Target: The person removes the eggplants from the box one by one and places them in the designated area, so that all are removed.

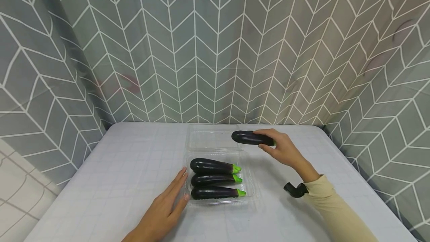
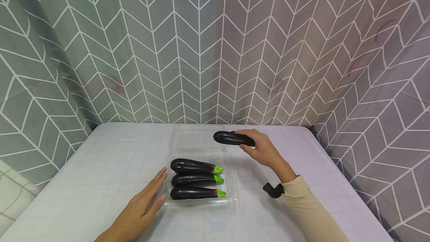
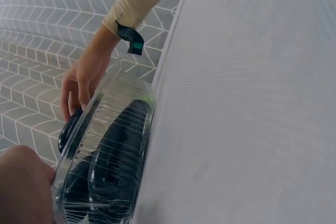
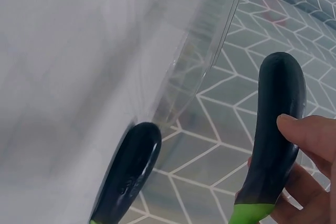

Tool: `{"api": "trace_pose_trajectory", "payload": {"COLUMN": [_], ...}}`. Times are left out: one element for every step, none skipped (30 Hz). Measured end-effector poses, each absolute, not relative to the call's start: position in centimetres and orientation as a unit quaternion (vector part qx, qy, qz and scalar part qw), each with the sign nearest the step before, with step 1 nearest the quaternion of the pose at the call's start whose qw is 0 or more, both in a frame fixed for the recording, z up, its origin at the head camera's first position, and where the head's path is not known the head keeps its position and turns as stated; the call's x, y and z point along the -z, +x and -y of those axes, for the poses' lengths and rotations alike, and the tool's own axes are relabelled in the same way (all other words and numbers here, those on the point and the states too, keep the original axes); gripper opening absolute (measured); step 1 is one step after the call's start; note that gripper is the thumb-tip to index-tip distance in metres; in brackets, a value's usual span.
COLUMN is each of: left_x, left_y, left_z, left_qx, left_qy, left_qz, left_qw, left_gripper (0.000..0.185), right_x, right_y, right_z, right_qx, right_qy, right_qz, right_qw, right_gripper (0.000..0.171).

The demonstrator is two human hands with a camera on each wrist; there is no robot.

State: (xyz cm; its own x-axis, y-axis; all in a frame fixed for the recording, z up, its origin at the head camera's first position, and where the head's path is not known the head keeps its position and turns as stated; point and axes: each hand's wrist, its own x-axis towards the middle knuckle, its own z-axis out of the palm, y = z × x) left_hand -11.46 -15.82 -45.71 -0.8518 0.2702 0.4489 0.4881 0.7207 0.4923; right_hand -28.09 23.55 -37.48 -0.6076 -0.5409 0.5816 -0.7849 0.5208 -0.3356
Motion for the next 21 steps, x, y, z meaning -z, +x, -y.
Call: {"api": "trace_pose_trajectory", "payload": {"left_x": [45.7, 45.7, 45.7, 45.7, 45.7, 45.7, 45.8, 45.7, 45.7, 45.8, 45.7, 45.7, 45.7, 45.7, 45.8, 45.8, 45.8, 45.8, 45.8, 45.8, 45.8], "left_y": [-11.5, -11.5, -11.5, -11.5, -11.5, -11.5, -11.5, -11.5, -11.5, -11.5, -11.5, -11.5, -11.5, -11.5, -11.5, -11.5, -11.5, -11.5, -11.5, -11.5, -11.5], "left_z": [15.8, 15.8, 15.8, 15.8, 15.8, 15.8, 15.8, 15.8, 15.8, 15.8, 15.8, 15.8, 15.8, 15.9, 15.9, 15.9, 15.9, 15.9, 15.9, 15.9, 15.9], "left_qx": [0.308, 0.305, 0.304, 0.304, 0.305, 0.307, 0.308, 0.309, 0.312, 0.313, 0.313, 0.313, 0.312, 0.312, 0.311, 0.311, 0.311, 0.311, 0.312, 0.311, 0.31], "left_qy": [-0.21, -0.213, -0.214, -0.214, -0.214, -0.214, -0.213, -0.212, -0.209, -0.206, -0.204, -0.202, -0.201, -0.201, -0.202, -0.203, -0.204, -0.206, -0.208, -0.21, -0.211], "left_qz": [0.91, 0.91, 0.91, 0.91, 0.91, 0.91, 0.91, 0.91, 0.911, 0.911, 0.912, 0.913, 0.914, 0.914, 0.913, 0.913, 0.912, 0.911, 0.91, 0.909, 0.909], "left_qw": [0.179, 0.181, 0.183, 0.183, 0.181, 0.18, 0.178, 0.176, 0.173, 0.17, 0.168, 0.166, 0.166, 0.166, 0.169, 0.17, 0.172, 0.176, 0.178, 0.181, 0.183], "left_gripper": [0.06, 0.06, 0.059, 0.059, 0.06, 0.06, 0.06, 0.06, 0.06, 0.06, 0.061, 0.061, 0.061, 0.061, 0.061, 0.061, 0.061, 0.06, 0.06, 0.06, 0.06], "right_x": [37.5, 37.6, 37.7, 37.8, 37.8, 37.9, 38.0, 38.0, 38.0, 38.0, 38.1, 38.1, 38.1, 38.1, 38.1, 38.1, 38.1, 38.2, 38.2, 38.2, 38.3], "right_y": [-28.2, -28.3, -28.5, -28.6, -28.7, -28.8, -28.9, -29.0, -29.2, -29.3, -29.4, -29.5, -29.6, -29.7, -29.9, -30.0, -30.1, -30.2, -30.3, -30.4, -30.5], "right_z": [-23.7, -23.8, -23.9, -24.0, -24.1, -24.2, -24.2, -24.3, -24.3, -24.4, -24.4, -24.4, -24.5, -24.5, -24.6, -24.6, -24.7, -24.7, -24.8, -24.9, -24.9], "right_qx": [-0.293, -0.293, -0.292, -0.291, -0.291, -0.29, -0.291, -0.291, -0.291, -0.292, -0.291, -0.291, -0.291, -0.29, -0.29, -0.29, -0.29, -0.29, -0.289, -0.288, -0.288], "right_qy": [0.389, 0.386, 0.384, 0.382, 0.38, 0.379, 0.378, 0.377, 0.377, 0.377, 0.376, 0.376, 0.376, 0.375, 0.373, 0.371, 0.369, 0.367, 0.364, 0.359, 0.356], "right_qz": [0.849, 0.85, 0.852, 0.853, 0.854, 0.855, 0.855, 0.855, 0.855, 0.855, 0.855, 0.855, 0.855, 0.856, 0.857, 0.858, 0.859, 0.861, 0.862, 0.865, 0.866], "right_qw": [0.206, 0.206, 0.205, 0.205, 0.205, 0.205, 0.205, 0.206, 0.206, 0.206, 0.207, 0.206, 0.206, 0.206, 0.205, 0.204, 0.203, 0.202, 0.202, 0.201, 0.2], "right_gripper": [0.049, 0.049, 0.049, 0.049, 0.049, 0.049, 0.049, 0.049, 0.049, 0.049, 0.049, 0.049, 0.05, 0.05, 0.05, 0.05, 0.05, 0.05, 0.05, 0.05, 0.05]}}
